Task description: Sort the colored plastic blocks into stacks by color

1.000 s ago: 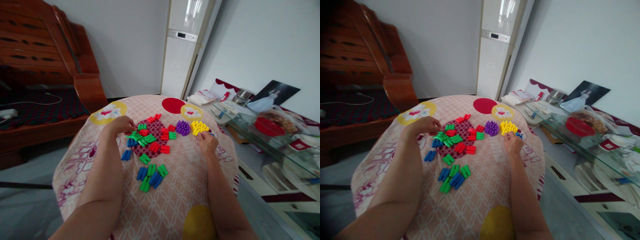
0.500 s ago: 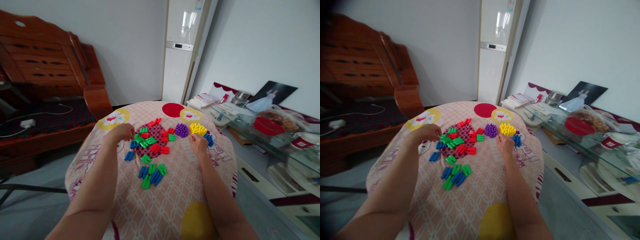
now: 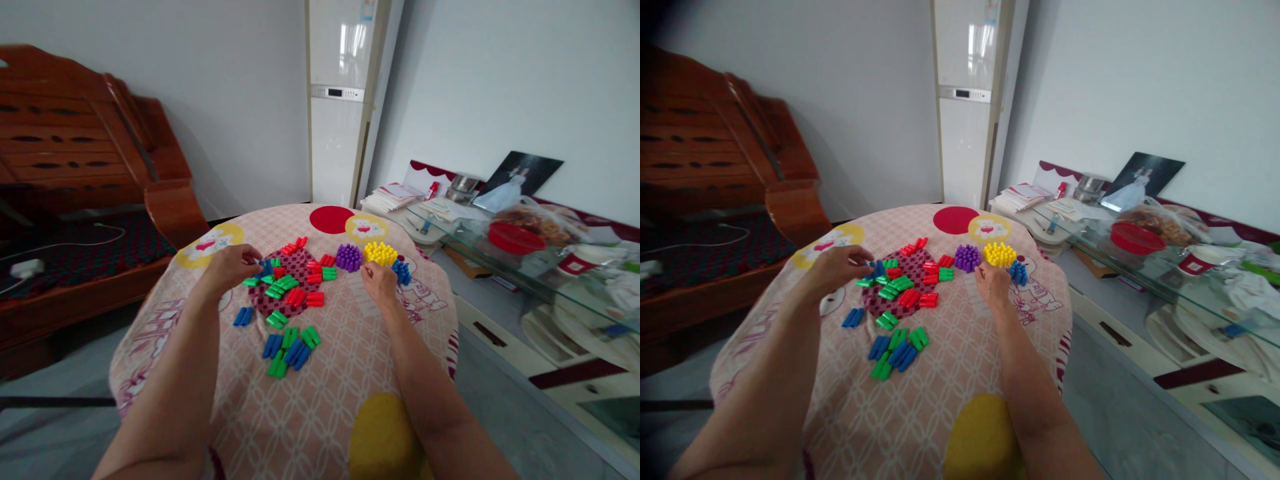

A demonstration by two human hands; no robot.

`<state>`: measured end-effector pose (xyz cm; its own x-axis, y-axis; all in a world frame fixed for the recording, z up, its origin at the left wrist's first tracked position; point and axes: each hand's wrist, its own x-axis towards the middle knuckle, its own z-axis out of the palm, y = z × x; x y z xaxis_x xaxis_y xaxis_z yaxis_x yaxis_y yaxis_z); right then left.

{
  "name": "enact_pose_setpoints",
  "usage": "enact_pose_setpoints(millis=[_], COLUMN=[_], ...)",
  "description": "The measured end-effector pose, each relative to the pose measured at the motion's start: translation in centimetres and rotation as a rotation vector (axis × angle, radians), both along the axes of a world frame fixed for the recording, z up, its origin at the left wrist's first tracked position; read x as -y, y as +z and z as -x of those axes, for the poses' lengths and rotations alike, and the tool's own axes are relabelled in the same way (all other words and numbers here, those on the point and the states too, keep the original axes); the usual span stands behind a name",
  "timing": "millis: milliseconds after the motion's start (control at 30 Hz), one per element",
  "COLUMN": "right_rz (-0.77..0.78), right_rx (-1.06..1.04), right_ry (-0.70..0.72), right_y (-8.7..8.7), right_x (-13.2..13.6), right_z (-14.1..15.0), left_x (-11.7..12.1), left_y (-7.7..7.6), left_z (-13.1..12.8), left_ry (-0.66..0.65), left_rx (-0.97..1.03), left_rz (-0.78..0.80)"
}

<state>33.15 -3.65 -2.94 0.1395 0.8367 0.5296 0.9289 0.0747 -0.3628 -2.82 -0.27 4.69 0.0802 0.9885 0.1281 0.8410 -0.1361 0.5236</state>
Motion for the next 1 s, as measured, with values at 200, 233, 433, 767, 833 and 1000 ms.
enact_pose_setpoints(millis=[200, 233, 433, 767, 833, 1000], right_rz=[0.046, 0.072, 0.218, 0.116, 0.099, 0.174], right_rx=[-0.323, -0.381, -0.540, -0.602, -0.521, -0.327], right_ry=[0.343, 0.412, 0.565, 0.196, 0.111, 0.028], right_y=[0.5, 0.5, 0.1, 2.5, 2.5, 2.0], right_x=[0.0, 0.0, 0.1, 1.0, 1.4, 2.0], right_z=[1.1, 1.5, 3.2, -6.7, -8.8, -10.7], left_x=[0.1, 0.3, 1.6, 0.4, 0.1, -0.1], left_y=[-2.4, -2.9, -4.8, -3.3, -3.1, -3.4], left_z=[-8.2, -9.4, -13.6, -10.9, -10.1, -10.0], left_ry=[-0.371, -0.404, -0.507, -0.529, -0.550, -0.586], left_rx=[0.416, 0.408, 0.376, -0.037, -0.135, -0.184], left_rz=[0.028, 0.020, -0.118, 0.008, 0.042, 0.074])
